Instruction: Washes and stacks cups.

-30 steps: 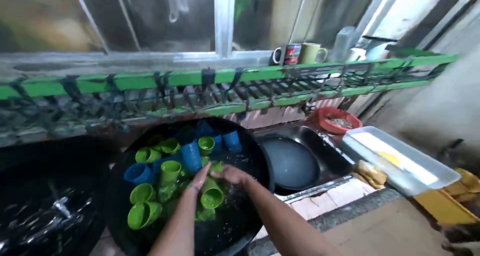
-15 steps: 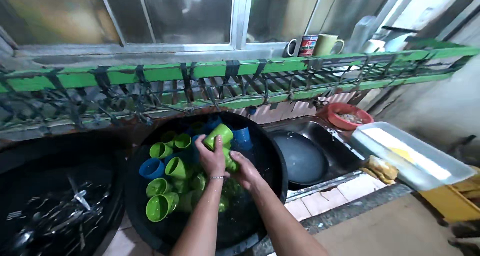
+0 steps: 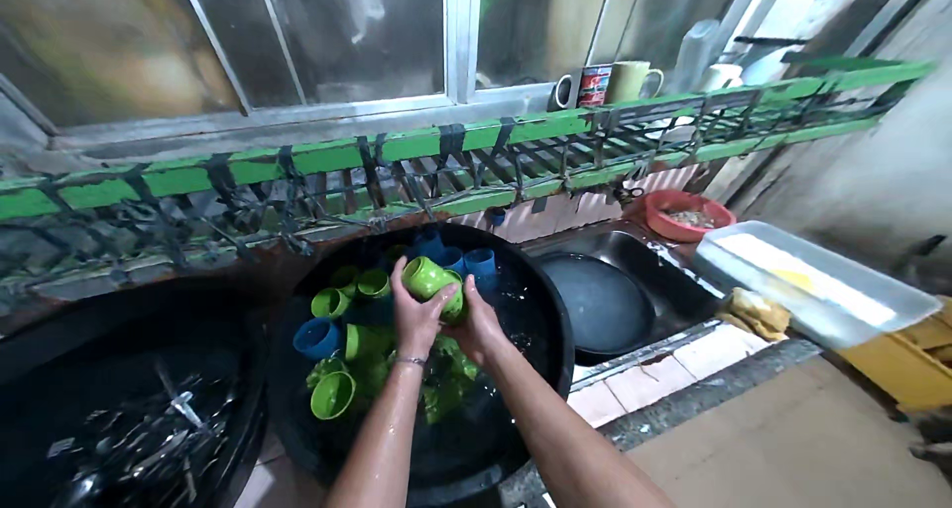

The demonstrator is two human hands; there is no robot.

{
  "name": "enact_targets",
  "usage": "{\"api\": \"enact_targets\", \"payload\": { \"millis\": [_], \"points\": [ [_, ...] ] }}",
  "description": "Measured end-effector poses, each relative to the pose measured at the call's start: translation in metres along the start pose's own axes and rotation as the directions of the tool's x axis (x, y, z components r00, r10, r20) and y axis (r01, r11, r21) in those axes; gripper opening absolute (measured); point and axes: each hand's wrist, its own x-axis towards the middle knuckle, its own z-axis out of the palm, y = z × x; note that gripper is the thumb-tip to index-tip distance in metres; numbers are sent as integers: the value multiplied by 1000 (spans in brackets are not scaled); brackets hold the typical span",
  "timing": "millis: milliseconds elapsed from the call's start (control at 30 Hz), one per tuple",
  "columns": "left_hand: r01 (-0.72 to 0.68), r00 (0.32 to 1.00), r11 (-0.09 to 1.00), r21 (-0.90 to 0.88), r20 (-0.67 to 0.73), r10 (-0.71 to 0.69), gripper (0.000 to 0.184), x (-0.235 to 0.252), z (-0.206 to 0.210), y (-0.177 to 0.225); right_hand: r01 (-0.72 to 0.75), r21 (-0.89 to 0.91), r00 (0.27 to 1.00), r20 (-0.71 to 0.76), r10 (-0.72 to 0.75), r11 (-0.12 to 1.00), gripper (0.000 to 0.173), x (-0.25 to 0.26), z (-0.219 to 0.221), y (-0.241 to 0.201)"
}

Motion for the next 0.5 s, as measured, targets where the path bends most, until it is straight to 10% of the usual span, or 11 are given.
{"api": "enact_targets", "payload": {
  "millis": [167, 333, 500],
  "points": [
    [59, 998, 998, -5, 6, -59, 111, 2, -3, -19, 45, -547, 999, 34, -32, 836, 62, 3, -31, -8],
    [-398, 917, 791, 464, 229, 327, 108, -13, 15, 9, 305, -623, 917, 395, -46, 720, 93, -9, -41, -70],
    [-573, 820, 781, 250, 163, 549, 117, -5, 43, 45, 521, -614, 848, 455, -273, 593, 74, -19, -61, -135]
  ]
}}
